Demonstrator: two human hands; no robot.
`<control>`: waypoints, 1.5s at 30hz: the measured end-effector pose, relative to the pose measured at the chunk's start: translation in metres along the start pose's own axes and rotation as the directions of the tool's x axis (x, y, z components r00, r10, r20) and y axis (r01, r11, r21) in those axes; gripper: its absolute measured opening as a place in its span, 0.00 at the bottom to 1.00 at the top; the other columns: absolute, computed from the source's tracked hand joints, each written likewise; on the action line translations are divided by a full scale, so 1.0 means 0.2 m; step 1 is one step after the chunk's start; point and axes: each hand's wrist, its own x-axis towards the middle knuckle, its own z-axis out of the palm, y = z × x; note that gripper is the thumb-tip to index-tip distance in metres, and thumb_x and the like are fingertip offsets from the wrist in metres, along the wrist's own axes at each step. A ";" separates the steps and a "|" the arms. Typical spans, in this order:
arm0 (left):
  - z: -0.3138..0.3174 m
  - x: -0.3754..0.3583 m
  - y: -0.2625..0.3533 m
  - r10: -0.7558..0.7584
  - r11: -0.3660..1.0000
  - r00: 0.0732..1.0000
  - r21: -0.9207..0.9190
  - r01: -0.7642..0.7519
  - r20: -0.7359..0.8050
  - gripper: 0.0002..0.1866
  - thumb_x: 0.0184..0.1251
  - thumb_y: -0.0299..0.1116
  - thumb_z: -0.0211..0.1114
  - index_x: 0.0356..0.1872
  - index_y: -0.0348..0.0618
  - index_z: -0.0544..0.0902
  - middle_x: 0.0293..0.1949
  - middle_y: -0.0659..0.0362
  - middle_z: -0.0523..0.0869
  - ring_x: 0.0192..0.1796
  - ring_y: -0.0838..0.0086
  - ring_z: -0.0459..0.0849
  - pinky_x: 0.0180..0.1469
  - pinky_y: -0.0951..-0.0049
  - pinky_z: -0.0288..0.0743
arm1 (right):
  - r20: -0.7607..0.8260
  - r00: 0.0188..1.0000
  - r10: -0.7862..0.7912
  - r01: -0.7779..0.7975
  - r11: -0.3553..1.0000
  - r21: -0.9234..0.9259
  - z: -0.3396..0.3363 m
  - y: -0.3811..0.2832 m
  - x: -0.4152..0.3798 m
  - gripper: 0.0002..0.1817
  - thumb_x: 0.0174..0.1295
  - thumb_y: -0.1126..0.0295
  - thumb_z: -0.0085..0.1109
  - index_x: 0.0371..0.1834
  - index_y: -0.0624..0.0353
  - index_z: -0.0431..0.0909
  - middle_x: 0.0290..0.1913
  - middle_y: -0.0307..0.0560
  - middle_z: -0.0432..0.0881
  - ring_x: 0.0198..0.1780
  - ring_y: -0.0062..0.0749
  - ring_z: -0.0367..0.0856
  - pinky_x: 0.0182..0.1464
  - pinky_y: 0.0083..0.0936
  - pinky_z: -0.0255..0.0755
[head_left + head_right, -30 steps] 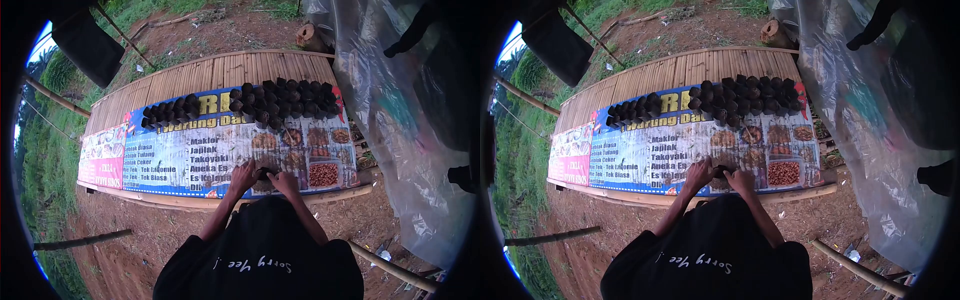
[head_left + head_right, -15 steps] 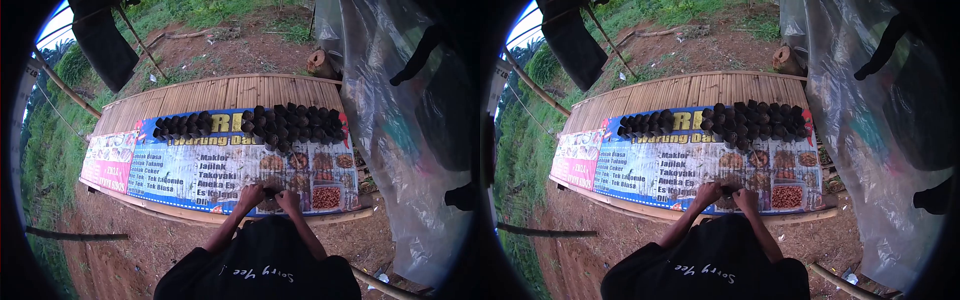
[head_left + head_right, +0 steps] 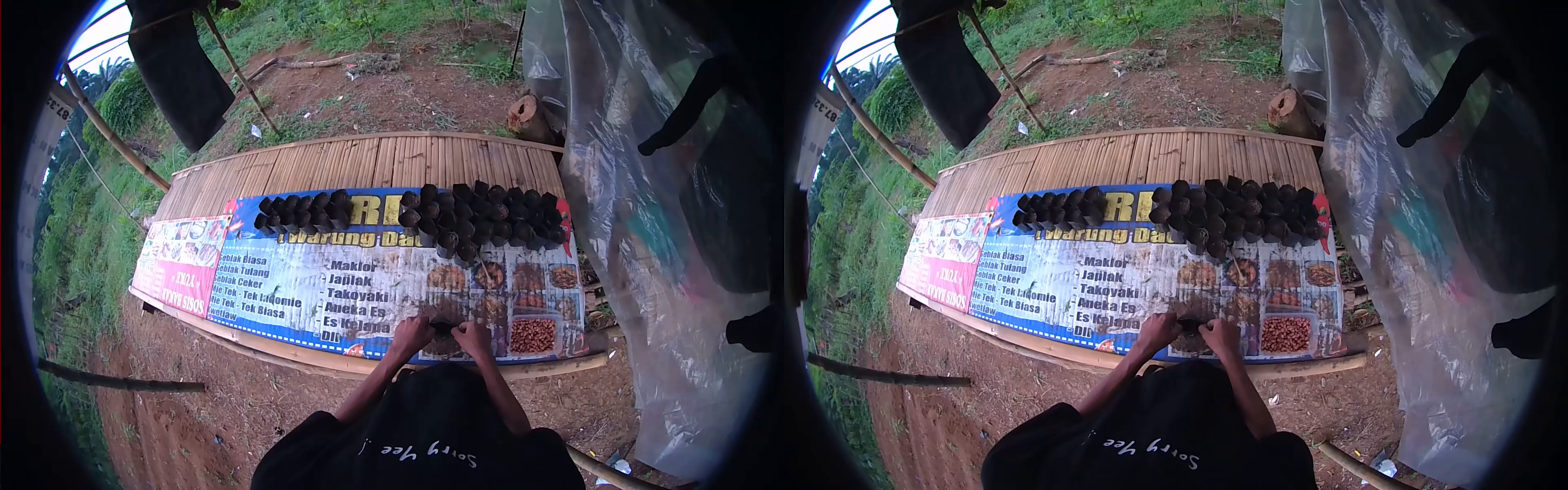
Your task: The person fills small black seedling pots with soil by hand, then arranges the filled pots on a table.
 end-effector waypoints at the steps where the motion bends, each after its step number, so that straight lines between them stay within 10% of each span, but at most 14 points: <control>1: 0.01 0.01 -0.02 -0.001 1.000 0.999 0.031 -0.001 0.039 0.12 0.54 0.37 0.59 0.29 0.37 0.80 0.26 0.40 0.82 0.31 0.44 0.82 0.37 0.46 0.75 | -0.007 1.000 0.006 -0.006 1.000 -0.022 0.02 0.02 0.02 0.16 0.51 0.51 0.61 0.26 0.52 0.85 0.25 0.49 0.83 0.33 0.49 0.83 0.38 0.41 0.75; 6: -0.06 0.01 0.01 0.025 0.974 0.997 0.221 -0.039 0.069 0.22 0.60 0.46 0.61 0.48 0.43 0.69 0.36 0.47 0.82 0.38 0.51 0.82 0.43 0.51 0.70 | -0.161 0.982 -0.095 0.064 0.981 -0.184 -0.02 -0.05 -0.04 0.21 0.53 0.45 0.60 0.25 0.51 0.86 0.25 0.48 0.84 0.34 0.47 0.83 0.40 0.39 0.76; 11: -0.05 0.10 0.01 0.123 0.956 0.990 0.262 -0.135 0.063 0.18 0.60 0.44 0.60 0.45 0.42 0.74 0.38 0.45 0.83 0.39 0.51 0.83 0.45 0.52 0.71 | 0.139 0.989 0.043 -0.039 0.999 -0.034 0.05 -0.01 0.00 0.21 0.55 0.46 0.58 0.24 0.52 0.86 0.26 0.48 0.85 0.35 0.46 0.84 0.41 0.39 0.76; 21: -0.08 0.09 0.02 0.256 0.947 0.966 0.192 -0.258 0.032 0.11 0.55 0.37 0.58 0.33 0.40 0.81 0.32 0.46 0.84 0.36 0.51 0.84 0.41 0.51 0.75 | -0.041 0.999 0.000 -0.004 0.996 -0.090 0.01 -0.04 -0.01 0.17 0.48 0.50 0.61 0.29 0.51 0.87 0.27 0.53 0.84 0.35 0.51 0.83 0.42 0.42 0.76; 29: -0.05 0.05 0.03 0.017 0.996 0.997 0.089 -0.023 0.071 0.13 0.52 0.38 0.59 0.28 0.38 0.81 0.26 0.40 0.82 0.32 0.44 0.83 0.36 0.46 0.76 | -0.009 1.000 0.011 -0.011 0.998 -0.054 0.02 0.01 0.04 0.18 0.47 0.49 0.62 0.28 0.51 0.87 0.27 0.53 0.84 0.34 0.50 0.83 0.40 0.41 0.76; 45: -0.07 0.04 -0.03 0.110 0.971 0.985 0.199 -0.135 0.130 0.16 0.58 0.44 0.60 0.37 0.41 0.80 0.27 0.44 0.83 0.31 0.49 0.84 0.33 0.51 0.76 | -0.002 1.000 0.007 -0.007 0.999 -0.043 0.02 0.00 -0.02 0.25 0.49 0.41 0.60 0.27 0.54 0.86 0.28 0.56 0.83 0.36 0.50 0.83 0.41 0.41 0.75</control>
